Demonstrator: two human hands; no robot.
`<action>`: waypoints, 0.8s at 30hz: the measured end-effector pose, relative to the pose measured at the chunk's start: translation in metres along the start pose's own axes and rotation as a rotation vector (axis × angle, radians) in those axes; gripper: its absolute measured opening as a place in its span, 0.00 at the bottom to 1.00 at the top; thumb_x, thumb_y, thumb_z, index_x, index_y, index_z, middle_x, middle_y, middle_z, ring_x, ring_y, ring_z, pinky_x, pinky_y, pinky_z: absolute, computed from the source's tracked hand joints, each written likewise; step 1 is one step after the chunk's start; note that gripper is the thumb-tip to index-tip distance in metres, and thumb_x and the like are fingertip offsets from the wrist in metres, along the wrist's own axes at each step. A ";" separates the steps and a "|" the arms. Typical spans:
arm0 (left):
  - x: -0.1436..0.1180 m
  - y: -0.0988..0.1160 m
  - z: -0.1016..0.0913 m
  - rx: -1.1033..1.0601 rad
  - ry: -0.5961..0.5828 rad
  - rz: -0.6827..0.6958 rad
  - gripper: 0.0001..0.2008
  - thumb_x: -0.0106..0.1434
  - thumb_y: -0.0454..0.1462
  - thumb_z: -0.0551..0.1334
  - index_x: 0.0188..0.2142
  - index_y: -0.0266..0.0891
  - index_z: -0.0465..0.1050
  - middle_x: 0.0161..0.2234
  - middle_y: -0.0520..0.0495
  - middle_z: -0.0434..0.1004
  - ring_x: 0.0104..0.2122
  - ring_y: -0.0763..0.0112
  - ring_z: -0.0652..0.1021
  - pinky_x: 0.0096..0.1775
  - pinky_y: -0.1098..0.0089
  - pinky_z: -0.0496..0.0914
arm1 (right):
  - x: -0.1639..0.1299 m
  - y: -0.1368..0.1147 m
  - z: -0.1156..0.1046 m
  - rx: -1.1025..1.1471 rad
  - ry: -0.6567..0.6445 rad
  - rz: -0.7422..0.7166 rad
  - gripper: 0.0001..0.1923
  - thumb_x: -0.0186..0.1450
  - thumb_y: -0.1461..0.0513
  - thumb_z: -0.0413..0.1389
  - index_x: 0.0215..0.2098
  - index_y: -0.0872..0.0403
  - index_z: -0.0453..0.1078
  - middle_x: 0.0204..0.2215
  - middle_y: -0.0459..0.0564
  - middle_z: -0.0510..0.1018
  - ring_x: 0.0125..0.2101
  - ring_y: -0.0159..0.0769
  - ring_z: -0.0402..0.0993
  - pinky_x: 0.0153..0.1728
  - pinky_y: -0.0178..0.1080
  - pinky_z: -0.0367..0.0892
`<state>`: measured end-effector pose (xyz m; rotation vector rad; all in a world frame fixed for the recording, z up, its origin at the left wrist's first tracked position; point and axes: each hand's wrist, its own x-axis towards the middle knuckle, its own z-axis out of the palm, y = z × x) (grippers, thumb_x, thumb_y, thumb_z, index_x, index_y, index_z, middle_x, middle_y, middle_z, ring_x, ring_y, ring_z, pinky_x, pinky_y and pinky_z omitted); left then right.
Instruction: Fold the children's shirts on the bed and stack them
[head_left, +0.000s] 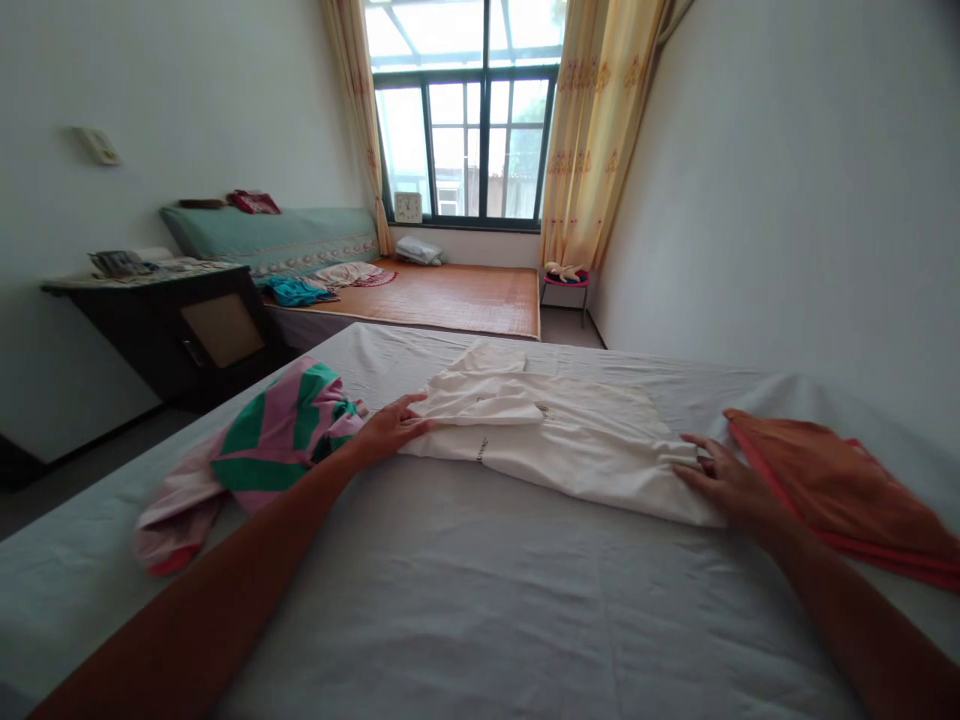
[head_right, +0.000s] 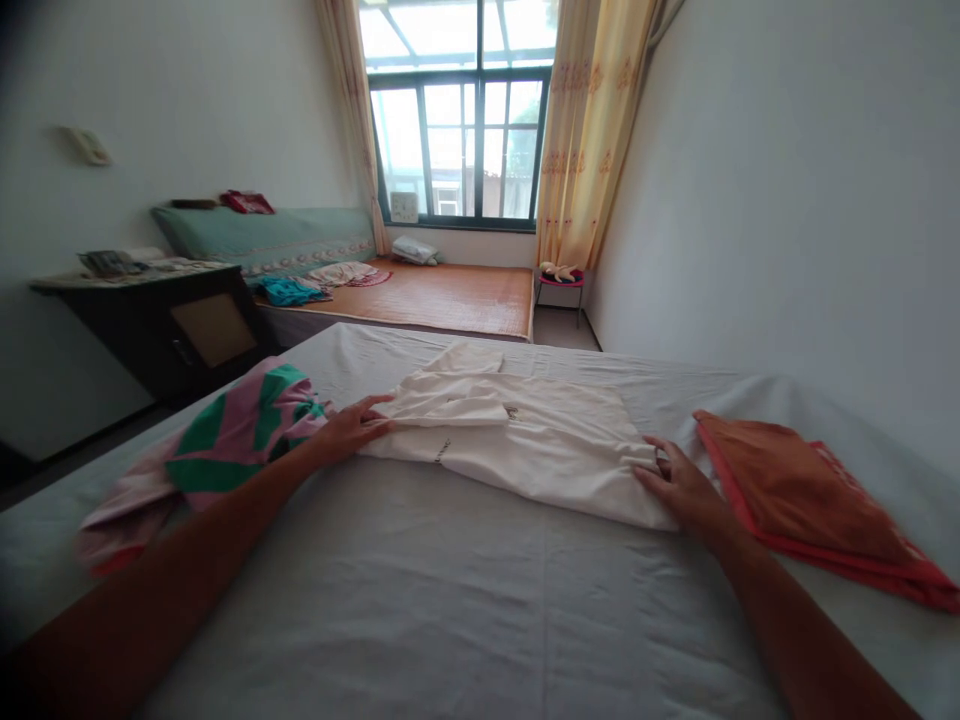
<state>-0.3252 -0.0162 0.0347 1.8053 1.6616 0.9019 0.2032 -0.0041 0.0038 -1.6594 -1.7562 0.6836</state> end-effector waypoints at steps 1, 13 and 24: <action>0.001 0.002 0.001 0.056 0.016 0.015 0.30 0.51 0.52 0.62 0.50 0.39 0.70 0.30 0.50 0.76 0.31 0.67 0.74 0.34 0.73 0.65 | 0.002 -0.001 0.004 -0.020 0.065 -0.033 0.36 0.59 0.46 0.52 0.59 0.55 0.57 0.40 0.59 0.79 0.40 0.48 0.76 0.40 0.44 0.71; -0.012 0.000 -0.007 0.462 -0.039 0.107 0.16 0.58 0.48 0.56 0.39 0.42 0.73 0.37 0.48 0.77 0.38 0.63 0.76 0.39 0.71 0.66 | -0.005 -0.003 -0.001 -0.360 0.044 -0.092 0.36 0.61 0.45 0.46 0.62 0.54 0.53 0.30 0.50 0.78 0.28 0.40 0.75 0.31 0.39 0.68; -0.012 0.010 0.011 0.756 0.098 0.070 0.15 0.65 0.40 0.52 0.48 0.41 0.70 0.42 0.41 0.76 0.41 0.58 0.76 0.40 0.64 0.69 | -0.007 0.001 -0.003 -0.626 0.095 -0.286 0.24 0.63 0.52 0.46 0.53 0.53 0.67 0.35 0.53 0.79 0.35 0.45 0.76 0.33 0.42 0.69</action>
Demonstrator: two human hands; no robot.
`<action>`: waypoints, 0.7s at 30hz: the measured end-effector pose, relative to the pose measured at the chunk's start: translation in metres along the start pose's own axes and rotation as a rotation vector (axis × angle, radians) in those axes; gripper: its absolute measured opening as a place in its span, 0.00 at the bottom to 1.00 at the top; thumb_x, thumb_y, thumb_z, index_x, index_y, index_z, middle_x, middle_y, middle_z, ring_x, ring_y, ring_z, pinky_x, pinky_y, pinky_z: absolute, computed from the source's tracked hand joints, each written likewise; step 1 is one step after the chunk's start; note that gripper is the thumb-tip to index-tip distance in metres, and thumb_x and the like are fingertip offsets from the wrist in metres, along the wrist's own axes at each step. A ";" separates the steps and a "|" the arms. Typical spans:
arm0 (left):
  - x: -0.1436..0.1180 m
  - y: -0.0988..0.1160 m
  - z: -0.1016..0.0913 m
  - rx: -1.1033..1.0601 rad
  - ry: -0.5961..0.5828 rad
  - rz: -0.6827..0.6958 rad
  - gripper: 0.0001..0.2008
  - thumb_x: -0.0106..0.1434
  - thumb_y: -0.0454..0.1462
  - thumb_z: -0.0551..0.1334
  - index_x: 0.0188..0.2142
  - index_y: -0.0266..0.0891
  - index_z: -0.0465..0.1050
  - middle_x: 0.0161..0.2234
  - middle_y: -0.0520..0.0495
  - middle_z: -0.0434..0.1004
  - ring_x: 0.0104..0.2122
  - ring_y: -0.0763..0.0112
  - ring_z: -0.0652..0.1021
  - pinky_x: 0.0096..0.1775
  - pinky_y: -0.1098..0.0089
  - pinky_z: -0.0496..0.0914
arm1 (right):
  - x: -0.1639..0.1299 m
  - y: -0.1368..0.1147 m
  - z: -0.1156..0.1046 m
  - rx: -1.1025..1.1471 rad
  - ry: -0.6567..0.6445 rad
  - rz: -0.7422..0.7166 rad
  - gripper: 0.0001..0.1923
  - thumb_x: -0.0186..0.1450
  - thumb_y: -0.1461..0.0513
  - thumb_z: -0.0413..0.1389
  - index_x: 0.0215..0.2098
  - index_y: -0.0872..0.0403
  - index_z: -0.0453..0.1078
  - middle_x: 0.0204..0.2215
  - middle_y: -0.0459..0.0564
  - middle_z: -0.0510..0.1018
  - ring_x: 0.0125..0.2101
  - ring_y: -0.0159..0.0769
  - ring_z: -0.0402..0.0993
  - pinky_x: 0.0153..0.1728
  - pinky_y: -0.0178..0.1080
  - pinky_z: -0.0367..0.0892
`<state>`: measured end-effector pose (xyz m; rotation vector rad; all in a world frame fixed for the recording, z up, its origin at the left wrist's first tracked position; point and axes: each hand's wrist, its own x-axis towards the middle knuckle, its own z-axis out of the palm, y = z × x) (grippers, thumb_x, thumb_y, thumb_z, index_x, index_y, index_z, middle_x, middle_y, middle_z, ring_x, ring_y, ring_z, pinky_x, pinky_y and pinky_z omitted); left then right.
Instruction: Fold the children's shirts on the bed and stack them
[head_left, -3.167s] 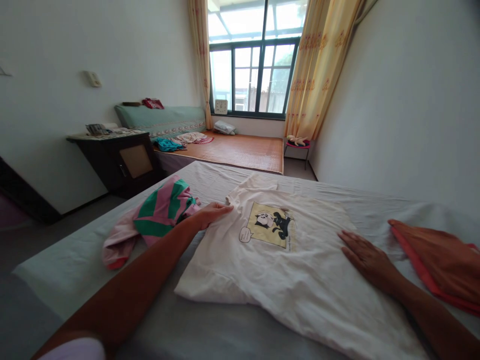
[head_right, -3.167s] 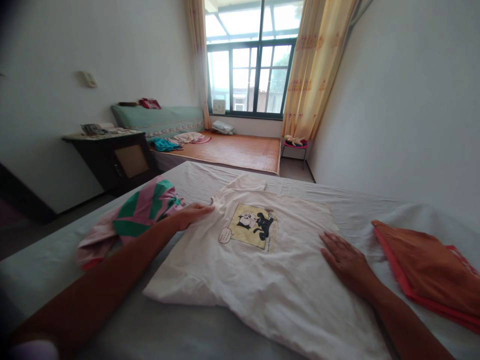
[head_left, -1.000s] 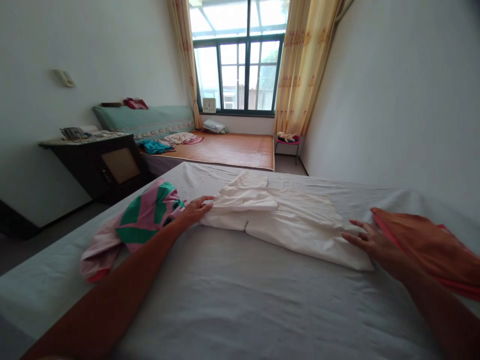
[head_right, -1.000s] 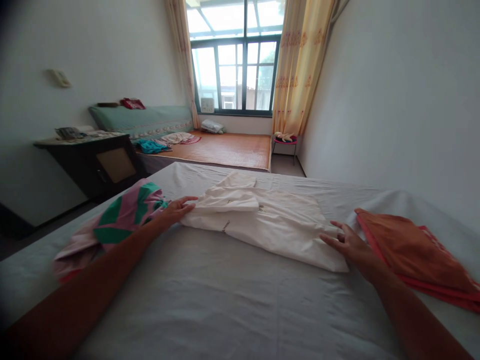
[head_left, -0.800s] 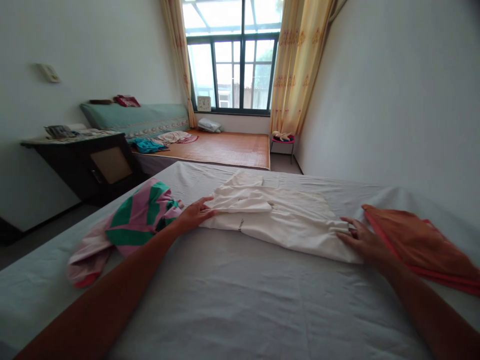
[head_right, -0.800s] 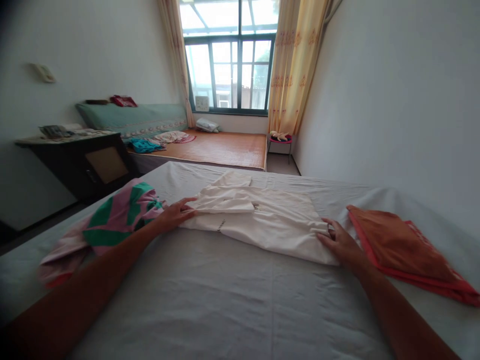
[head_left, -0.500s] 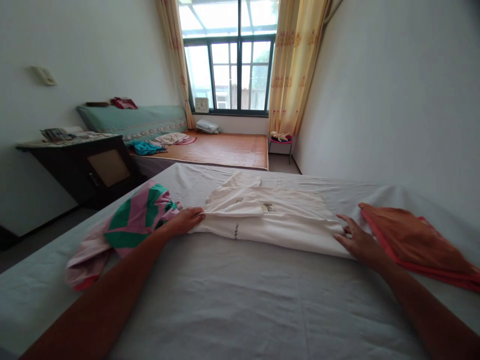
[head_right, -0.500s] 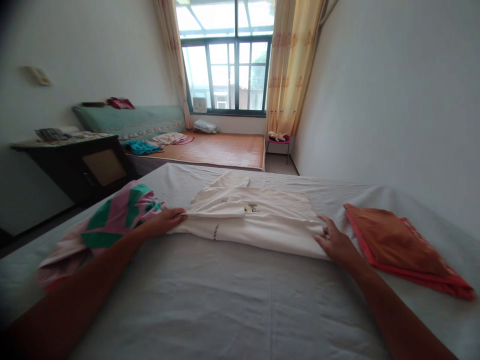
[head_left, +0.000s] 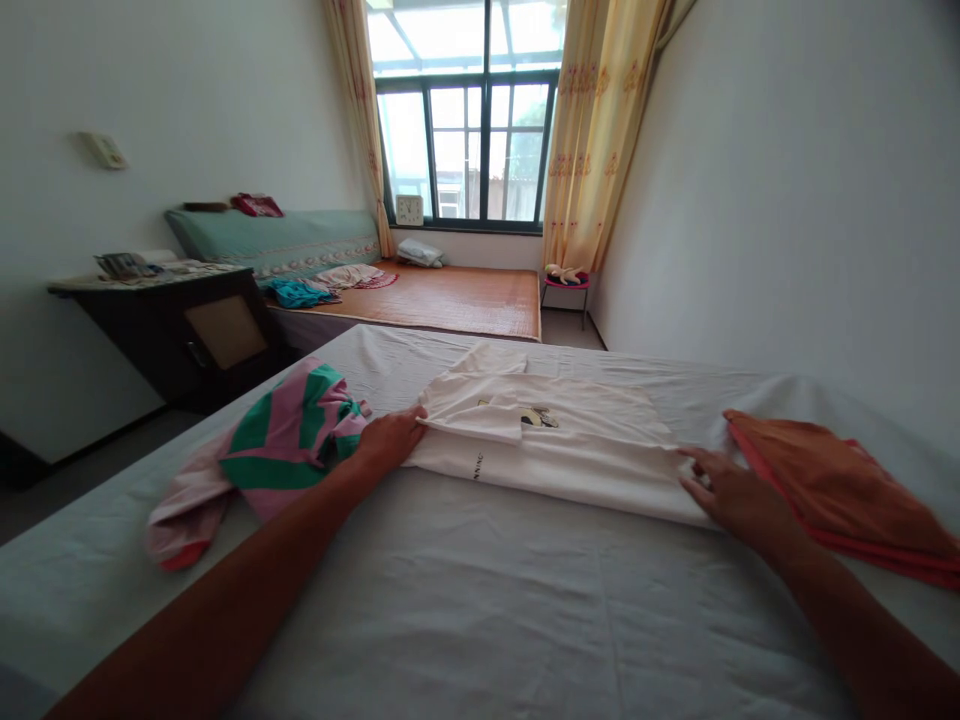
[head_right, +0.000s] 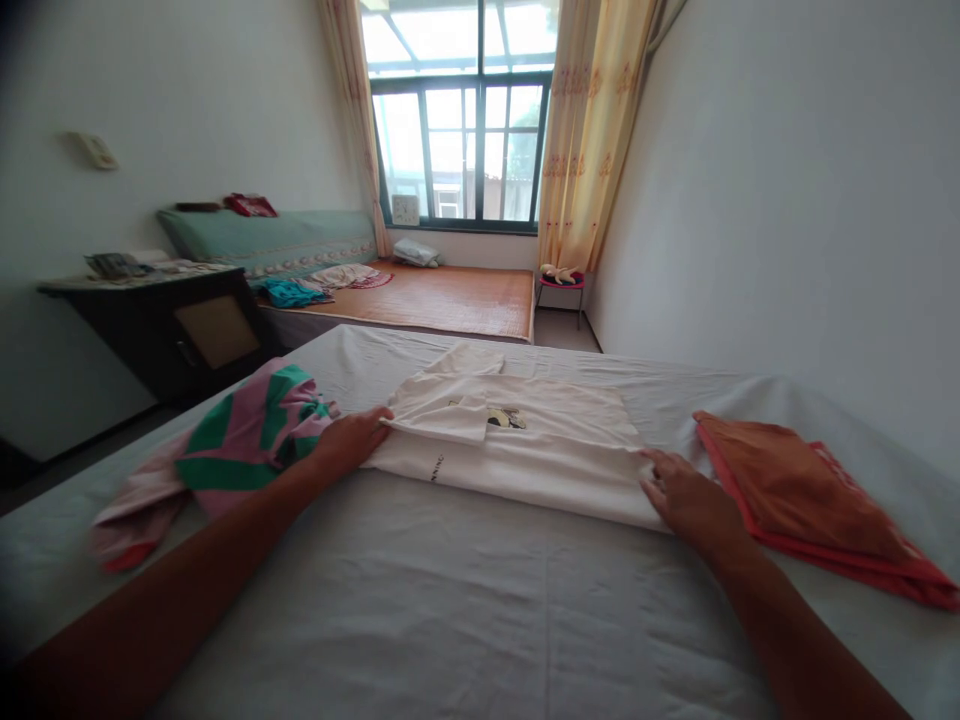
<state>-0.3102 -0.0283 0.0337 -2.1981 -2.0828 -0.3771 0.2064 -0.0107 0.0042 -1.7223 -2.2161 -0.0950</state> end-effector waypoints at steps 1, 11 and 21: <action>-0.002 0.004 -0.002 0.004 0.080 0.047 0.15 0.64 0.38 0.53 0.50 0.41 0.68 0.45 0.40 0.74 0.44 0.57 0.75 0.42 0.63 0.69 | 0.000 -0.009 -0.001 -0.037 0.082 -0.055 0.23 0.64 0.53 0.46 0.53 0.54 0.67 0.41 0.56 0.78 0.40 0.47 0.75 0.38 0.44 0.69; -0.026 0.056 0.007 -0.227 -0.223 0.703 0.24 0.68 0.46 0.50 0.63 0.49 0.54 0.62 0.49 0.57 0.61 0.64 0.60 0.60 0.64 0.54 | -0.014 -0.107 0.019 0.060 -0.276 -0.414 0.29 0.69 0.48 0.37 0.66 0.45 0.47 0.65 0.47 0.52 0.64 0.39 0.45 0.61 0.49 0.47; -0.021 0.040 0.009 -0.181 -0.144 0.553 0.19 0.69 0.45 0.47 0.56 0.50 0.65 0.57 0.50 0.67 0.55 0.65 0.66 0.56 0.65 0.58 | -0.007 -0.011 0.044 -0.184 -0.142 0.002 0.35 0.67 0.47 0.34 0.64 0.56 0.52 0.63 0.54 0.56 0.63 0.43 0.50 0.60 0.47 0.50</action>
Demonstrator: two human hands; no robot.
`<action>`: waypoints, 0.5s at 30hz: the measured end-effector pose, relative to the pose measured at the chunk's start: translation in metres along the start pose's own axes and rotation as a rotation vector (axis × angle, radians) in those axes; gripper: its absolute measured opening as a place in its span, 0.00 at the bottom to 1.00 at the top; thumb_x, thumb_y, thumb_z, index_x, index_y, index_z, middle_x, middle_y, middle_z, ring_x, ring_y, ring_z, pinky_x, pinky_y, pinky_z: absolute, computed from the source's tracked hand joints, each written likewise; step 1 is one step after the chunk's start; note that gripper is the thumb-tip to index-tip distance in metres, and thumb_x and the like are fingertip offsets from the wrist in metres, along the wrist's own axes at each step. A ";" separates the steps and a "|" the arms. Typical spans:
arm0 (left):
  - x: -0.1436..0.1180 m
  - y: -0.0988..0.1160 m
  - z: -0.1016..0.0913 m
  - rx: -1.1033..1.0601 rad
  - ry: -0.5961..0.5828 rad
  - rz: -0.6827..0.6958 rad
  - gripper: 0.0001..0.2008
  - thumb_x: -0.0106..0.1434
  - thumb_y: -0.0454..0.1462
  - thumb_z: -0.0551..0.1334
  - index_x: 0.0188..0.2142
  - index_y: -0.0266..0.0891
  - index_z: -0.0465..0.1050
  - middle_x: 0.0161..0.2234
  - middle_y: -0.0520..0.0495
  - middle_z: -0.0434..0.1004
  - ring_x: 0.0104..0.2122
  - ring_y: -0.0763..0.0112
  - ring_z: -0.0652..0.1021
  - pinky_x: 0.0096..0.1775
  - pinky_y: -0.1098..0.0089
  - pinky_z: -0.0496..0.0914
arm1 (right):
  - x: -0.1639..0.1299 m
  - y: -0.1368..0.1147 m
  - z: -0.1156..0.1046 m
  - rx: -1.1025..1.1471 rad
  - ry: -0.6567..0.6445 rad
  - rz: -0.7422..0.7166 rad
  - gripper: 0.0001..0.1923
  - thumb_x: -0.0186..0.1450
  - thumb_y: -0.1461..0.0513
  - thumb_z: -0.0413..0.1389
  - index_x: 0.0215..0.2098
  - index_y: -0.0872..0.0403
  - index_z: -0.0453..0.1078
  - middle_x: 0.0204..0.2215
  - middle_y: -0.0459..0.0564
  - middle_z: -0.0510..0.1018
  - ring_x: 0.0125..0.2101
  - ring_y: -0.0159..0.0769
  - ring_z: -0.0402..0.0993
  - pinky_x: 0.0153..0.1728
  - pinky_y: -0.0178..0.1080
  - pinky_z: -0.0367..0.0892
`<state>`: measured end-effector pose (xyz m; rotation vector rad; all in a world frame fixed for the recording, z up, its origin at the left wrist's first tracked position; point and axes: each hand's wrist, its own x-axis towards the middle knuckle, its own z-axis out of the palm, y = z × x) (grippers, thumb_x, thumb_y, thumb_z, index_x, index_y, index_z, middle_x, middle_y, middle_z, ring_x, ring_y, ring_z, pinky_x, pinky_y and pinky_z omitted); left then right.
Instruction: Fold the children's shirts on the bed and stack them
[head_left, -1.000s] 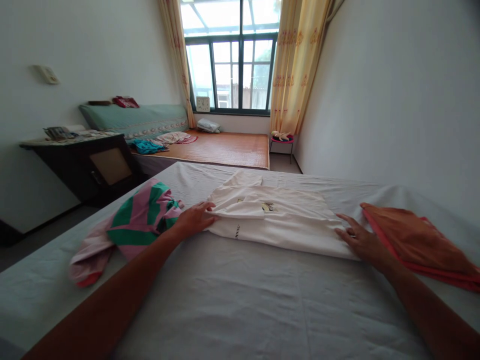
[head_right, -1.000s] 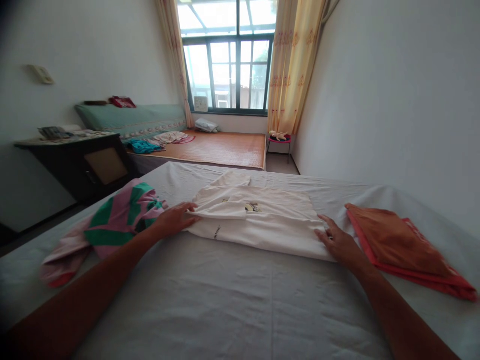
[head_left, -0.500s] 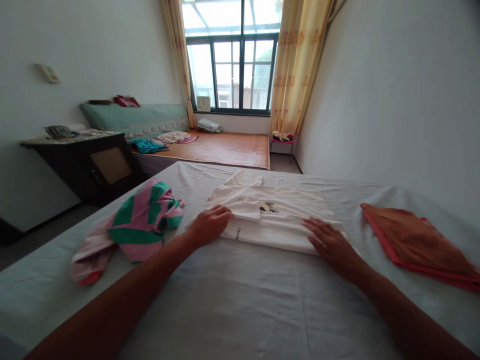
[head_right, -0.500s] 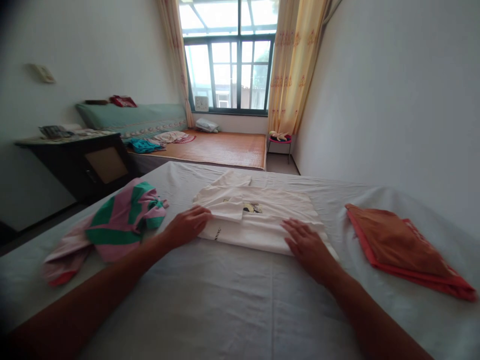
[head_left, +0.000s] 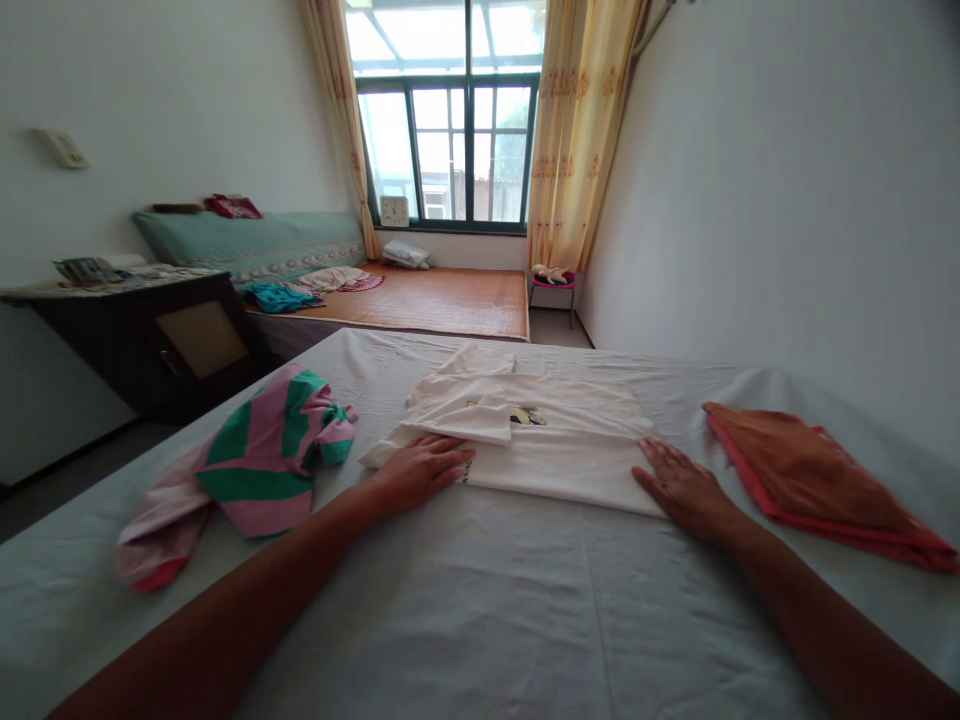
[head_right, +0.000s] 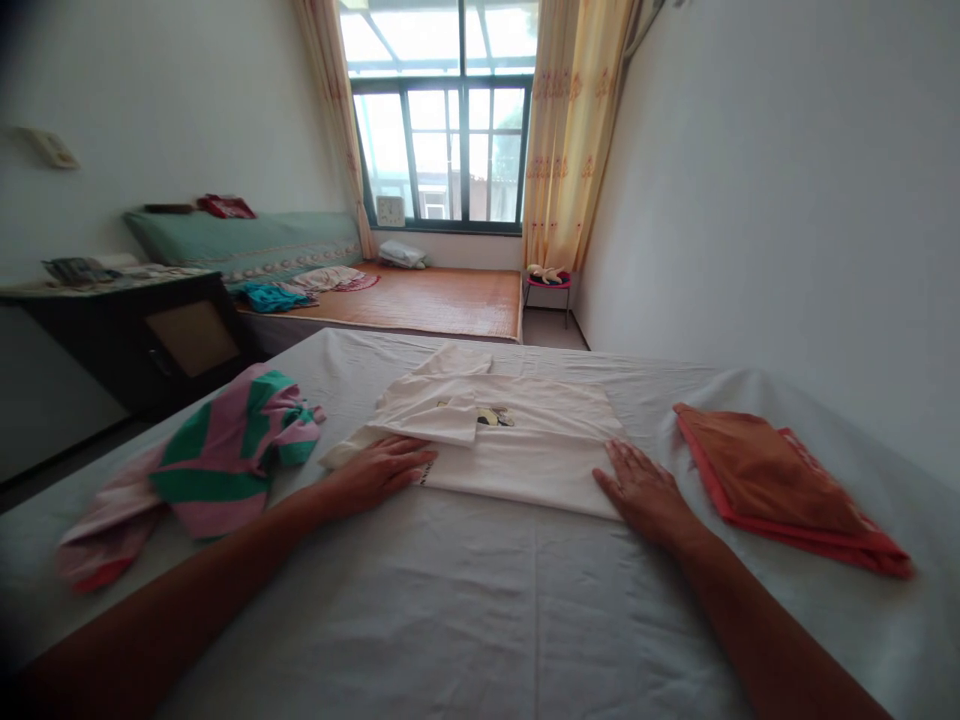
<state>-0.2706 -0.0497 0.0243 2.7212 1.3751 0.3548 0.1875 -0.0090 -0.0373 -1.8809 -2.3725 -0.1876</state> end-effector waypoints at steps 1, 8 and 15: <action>0.001 -0.002 -0.001 0.022 0.053 -0.016 0.18 0.69 0.44 0.48 0.52 0.49 0.70 0.52 0.50 0.71 0.52 0.66 0.69 0.54 0.66 0.61 | 0.001 0.002 0.003 -0.005 0.013 0.004 0.34 0.67 0.47 0.34 0.64 0.57 0.52 0.63 0.54 0.57 0.62 0.43 0.51 0.60 0.48 0.51; 0.026 0.007 -0.007 0.251 0.298 0.008 0.21 0.62 0.33 0.58 0.55 0.46 0.66 0.53 0.45 0.68 0.55 0.61 0.64 0.54 0.62 0.61 | 0.002 -0.003 0.010 -0.036 0.079 0.011 0.32 0.66 0.50 0.35 0.63 0.57 0.55 0.62 0.55 0.60 0.61 0.45 0.54 0.59 0.50 0.52; 0.067 -0.001 0.002 -0.131 0.264 -0.230 0.08 0.64 0.36 0.56 0.36 0.41 0.73 0.34 0.45 0.76 0.42 0.64 0.74 0.46 0.67 0.64 | -0.001 -0.004 0.005 -0.045 0.148 -0.024 0.30 0.66 0.52 0.37 0.60 0.57 0.59 0.60 0.56 0.64 0.60 0.43 0.57 0.58 0.47 0.55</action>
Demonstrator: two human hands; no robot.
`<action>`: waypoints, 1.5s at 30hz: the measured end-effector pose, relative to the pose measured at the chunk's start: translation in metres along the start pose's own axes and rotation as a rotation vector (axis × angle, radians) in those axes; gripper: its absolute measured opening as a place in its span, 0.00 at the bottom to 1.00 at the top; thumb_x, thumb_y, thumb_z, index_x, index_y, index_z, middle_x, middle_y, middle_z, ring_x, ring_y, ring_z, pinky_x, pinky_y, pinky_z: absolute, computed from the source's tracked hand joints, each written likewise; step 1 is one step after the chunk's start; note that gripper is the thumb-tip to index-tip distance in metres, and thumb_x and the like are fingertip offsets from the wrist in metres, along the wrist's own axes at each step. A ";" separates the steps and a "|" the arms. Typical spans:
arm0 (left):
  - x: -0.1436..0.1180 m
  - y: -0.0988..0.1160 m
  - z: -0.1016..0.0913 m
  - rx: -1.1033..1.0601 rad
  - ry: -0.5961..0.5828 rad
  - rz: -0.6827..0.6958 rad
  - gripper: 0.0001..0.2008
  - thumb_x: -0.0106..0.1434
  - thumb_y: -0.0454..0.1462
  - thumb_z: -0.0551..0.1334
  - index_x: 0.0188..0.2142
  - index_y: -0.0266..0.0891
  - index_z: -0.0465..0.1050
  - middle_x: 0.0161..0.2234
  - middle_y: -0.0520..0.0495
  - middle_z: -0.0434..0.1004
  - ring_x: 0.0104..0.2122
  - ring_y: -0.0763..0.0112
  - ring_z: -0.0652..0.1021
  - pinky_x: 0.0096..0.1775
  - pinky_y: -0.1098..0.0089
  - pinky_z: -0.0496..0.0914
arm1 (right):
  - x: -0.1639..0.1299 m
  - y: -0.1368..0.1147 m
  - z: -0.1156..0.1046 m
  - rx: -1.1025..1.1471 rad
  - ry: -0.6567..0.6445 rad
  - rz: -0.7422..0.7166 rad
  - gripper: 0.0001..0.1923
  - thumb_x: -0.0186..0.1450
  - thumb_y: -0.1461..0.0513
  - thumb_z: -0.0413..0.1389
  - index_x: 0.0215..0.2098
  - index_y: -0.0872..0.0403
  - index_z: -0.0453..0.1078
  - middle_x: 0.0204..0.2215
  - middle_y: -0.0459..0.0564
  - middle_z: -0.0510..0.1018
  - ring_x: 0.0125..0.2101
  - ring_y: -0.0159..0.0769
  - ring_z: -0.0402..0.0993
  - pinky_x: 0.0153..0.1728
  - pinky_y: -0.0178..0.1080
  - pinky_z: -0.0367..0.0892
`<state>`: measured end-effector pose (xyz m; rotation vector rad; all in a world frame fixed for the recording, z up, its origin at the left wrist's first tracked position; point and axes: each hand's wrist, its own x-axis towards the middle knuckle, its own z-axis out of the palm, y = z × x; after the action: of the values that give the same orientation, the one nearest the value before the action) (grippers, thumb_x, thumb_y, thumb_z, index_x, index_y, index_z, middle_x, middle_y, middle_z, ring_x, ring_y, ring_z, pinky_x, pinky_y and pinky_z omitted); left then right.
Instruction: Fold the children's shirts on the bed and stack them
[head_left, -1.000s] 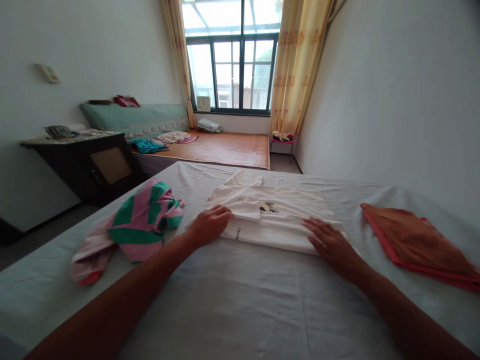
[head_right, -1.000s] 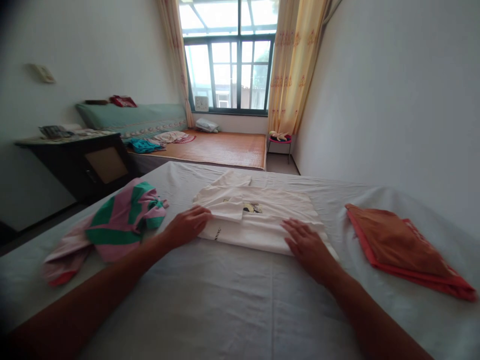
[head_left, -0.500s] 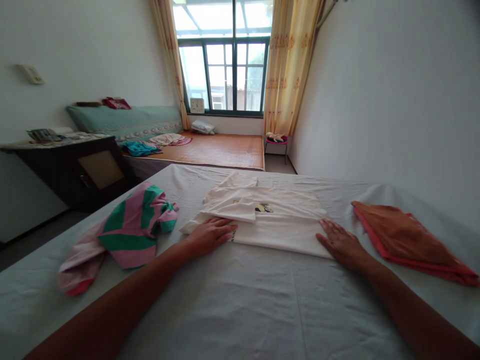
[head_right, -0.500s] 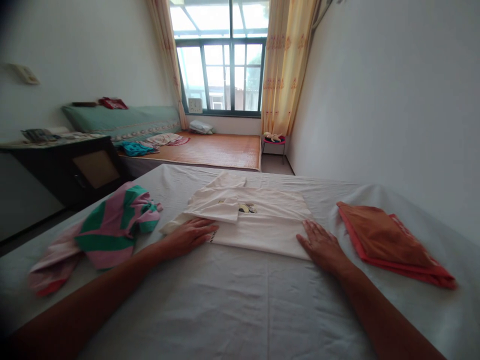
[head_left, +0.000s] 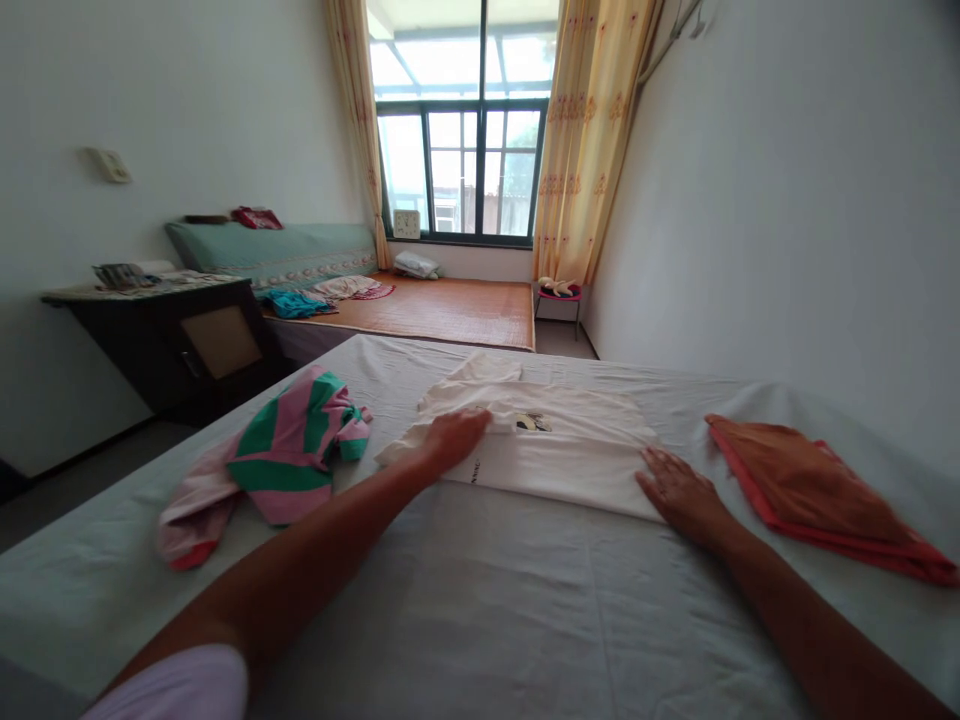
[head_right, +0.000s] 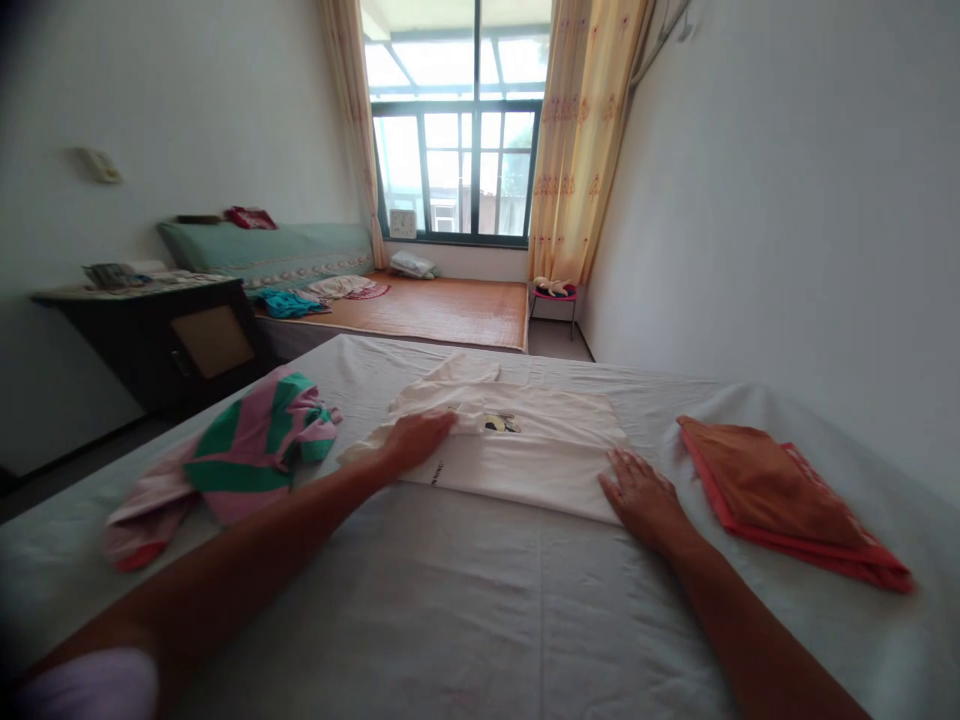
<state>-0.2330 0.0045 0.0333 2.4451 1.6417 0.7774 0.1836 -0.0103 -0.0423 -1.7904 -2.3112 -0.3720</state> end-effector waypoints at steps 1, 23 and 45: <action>0.007 -0.008 -0.002 -0.118 0.072 -0.160 0.08 0.63 0.37 0.56 0.35 0.40 0.73 0.31 0.46 0.76 0.38 0.64 0.75 0.42 0.68 0.65 | 0.000 0.000 -0.001 -0.001 0.007 -0.003 0.30 0.66 0.52 0.37 0.60 0.57 0.59 0.59 0.56 0.64 0.60 0.42 0.57 0.58 0.46 0.56; 0.013 -0.043 -0.070 -0.635 -0.504 0.186 0.09 0.55 0.38 0.63 0.31 0.35 0.80 0.41 0.40 0.79 0.42 0.62 0.77 0.45 0.67 0.69 | 0.004 0.001 -0.004 0.033 -0.036 -0.009 0.30 0.66 0.51 0.37 0.62 0.55 0.58 0.60 0.52 0.63 0.60 0.42 0.55 0.58 0.47 0.55; -0.023 -0.066 -0.054 -0.238 0.054 0.040 0.12 0.54 0.31 0.56 0.32 0.39 0.79 0.35 0.48 0.76 0.38 0.69 0.76 0.45 0.71 0.68 | 0.110 -0.203 -0.061 0.680 -0.211 -0.040 0.24 0.68 0.53 0.43 0.56 0.56 0.60 0.29 0.48 0.80 0.24 0.34 0.75 0.34 0.36 0.66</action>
<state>-0.3197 0.0007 0.0491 2.3162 1.4273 0.9906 -0.0401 0.0235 0.0325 -1.4797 -2.2117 0.5630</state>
